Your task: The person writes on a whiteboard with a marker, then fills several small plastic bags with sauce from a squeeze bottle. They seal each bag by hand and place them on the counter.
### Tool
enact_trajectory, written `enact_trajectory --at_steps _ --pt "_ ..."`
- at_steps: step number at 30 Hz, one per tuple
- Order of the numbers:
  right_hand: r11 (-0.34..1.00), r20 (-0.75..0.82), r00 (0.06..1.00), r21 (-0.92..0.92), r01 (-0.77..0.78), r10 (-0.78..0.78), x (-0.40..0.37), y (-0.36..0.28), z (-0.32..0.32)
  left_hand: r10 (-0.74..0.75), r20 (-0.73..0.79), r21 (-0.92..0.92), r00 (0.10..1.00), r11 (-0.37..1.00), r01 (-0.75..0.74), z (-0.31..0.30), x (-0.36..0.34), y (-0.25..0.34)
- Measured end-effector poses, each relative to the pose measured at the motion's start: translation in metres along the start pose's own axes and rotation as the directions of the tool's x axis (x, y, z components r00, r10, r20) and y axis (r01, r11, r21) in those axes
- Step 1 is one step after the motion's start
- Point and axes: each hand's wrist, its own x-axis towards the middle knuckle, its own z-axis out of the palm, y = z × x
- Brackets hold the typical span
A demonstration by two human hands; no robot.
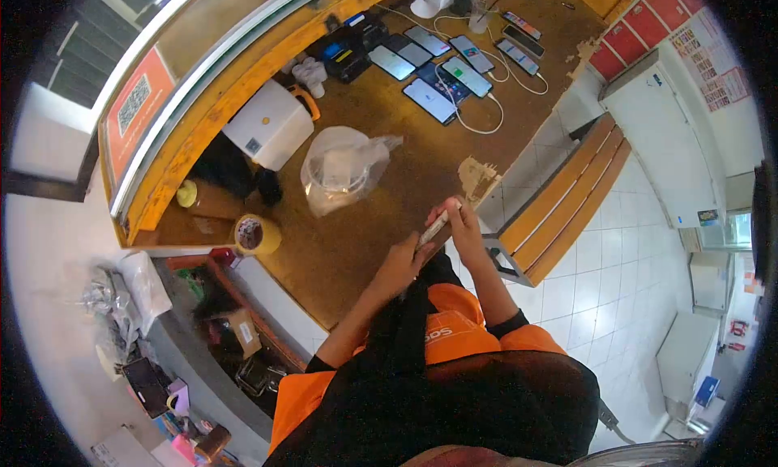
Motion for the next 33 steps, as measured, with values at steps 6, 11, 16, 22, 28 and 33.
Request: enact_trajectory --at_steps 6,11,16,22,28,33 --pt "0.762 -0.022 0.982 0.634 -0.130 0.185 0.079 0.007 -0.024 0.044 -0.384 0.036 0.922 0.999 -0.033 0.016 0.081 0.034" --pt "0.748 0.298 0.931 0.564 -0.350 0.211 0.178 -0.019 -0.100 -0.156 -0.335 -0.136 0.929 0.984 0.116 0.023 0.173 0.086" --pt "0.531 0.731 0.677 0.542 -0.652 0.086 0.281 0.013 -0.165 -0.142 -0.380 -0.277 0.914 0.960 0.035 0.038 0.244 0.102" --pt "0.183 0.374 0.845 -0.865 0.466 -0.382 0.433 0.029 -0.215 -0.593 -0.319 -0.371 0.740 0.796 0.478 0.015 0.249 0.089" --pt "-0.026 0.502 0.791 -0.849 0.527 -0.351 0.522 0.053 -0.206 -0.671 -0.407 -0.407 0.620 0.740 0.535 0.016 0.245 0.073" --pt "-0.154 0.575 0.770 -0.817 0.555 -0.277 0.534 0.060 -0.203 -0.701 -0.377 -0.524 0.606 0.700 0.484 0.031 0.242 0.049"
